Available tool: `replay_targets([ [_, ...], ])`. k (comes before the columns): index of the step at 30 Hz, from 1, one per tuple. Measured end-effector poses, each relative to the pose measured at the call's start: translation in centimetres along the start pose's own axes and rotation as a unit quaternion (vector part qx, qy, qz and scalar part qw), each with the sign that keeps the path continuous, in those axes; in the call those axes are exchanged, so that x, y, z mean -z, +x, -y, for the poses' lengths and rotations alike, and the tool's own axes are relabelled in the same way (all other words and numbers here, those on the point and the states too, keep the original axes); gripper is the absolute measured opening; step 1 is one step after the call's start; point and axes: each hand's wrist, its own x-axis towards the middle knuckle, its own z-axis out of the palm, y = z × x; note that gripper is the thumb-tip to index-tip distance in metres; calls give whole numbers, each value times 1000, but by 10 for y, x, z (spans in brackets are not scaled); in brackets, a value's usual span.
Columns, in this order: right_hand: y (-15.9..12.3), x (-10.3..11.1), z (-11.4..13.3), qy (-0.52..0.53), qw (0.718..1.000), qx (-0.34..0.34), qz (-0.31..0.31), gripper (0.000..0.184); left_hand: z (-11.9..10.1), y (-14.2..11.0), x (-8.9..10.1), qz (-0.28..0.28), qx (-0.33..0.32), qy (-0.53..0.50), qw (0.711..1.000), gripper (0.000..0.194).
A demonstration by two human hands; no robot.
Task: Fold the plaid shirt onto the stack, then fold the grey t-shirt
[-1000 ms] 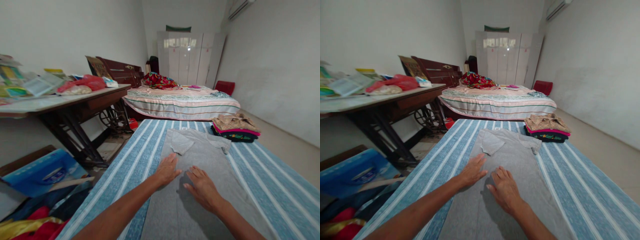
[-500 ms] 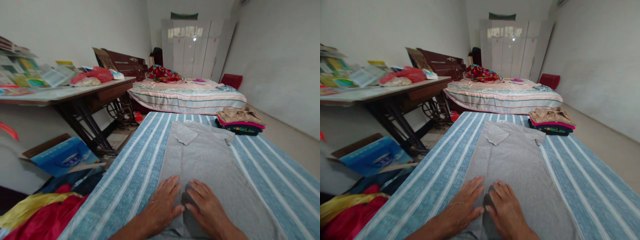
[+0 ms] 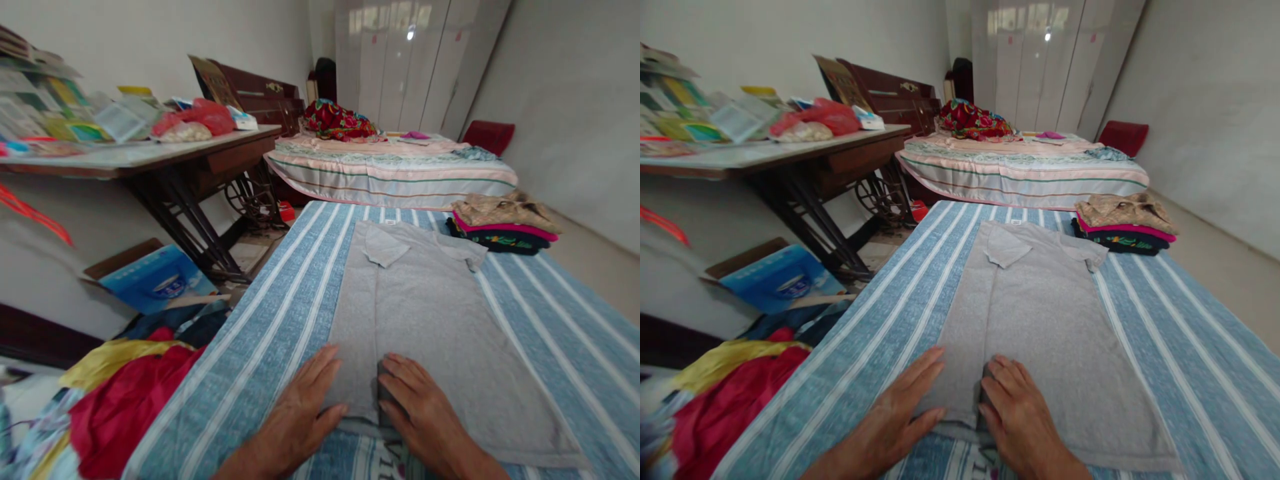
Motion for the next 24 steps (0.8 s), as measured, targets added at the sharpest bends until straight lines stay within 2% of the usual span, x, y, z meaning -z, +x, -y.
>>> replay_targets([
  [8,-4,11,9,29,998,26,49,32,3,-30,-8,-53,34,13,998,57],
  [16,-10,11,16,22,996,48,78,38,-7,-34,-20,-116,88,16,989,47],
  [20,-8,9,19,11,996,61,67,34,-13,-33,-23,-142,98,23,985,43],
  [24,-3,7,19,15,997,68,44,27,-16,-32,-24,-133,111,15,985,45],
])
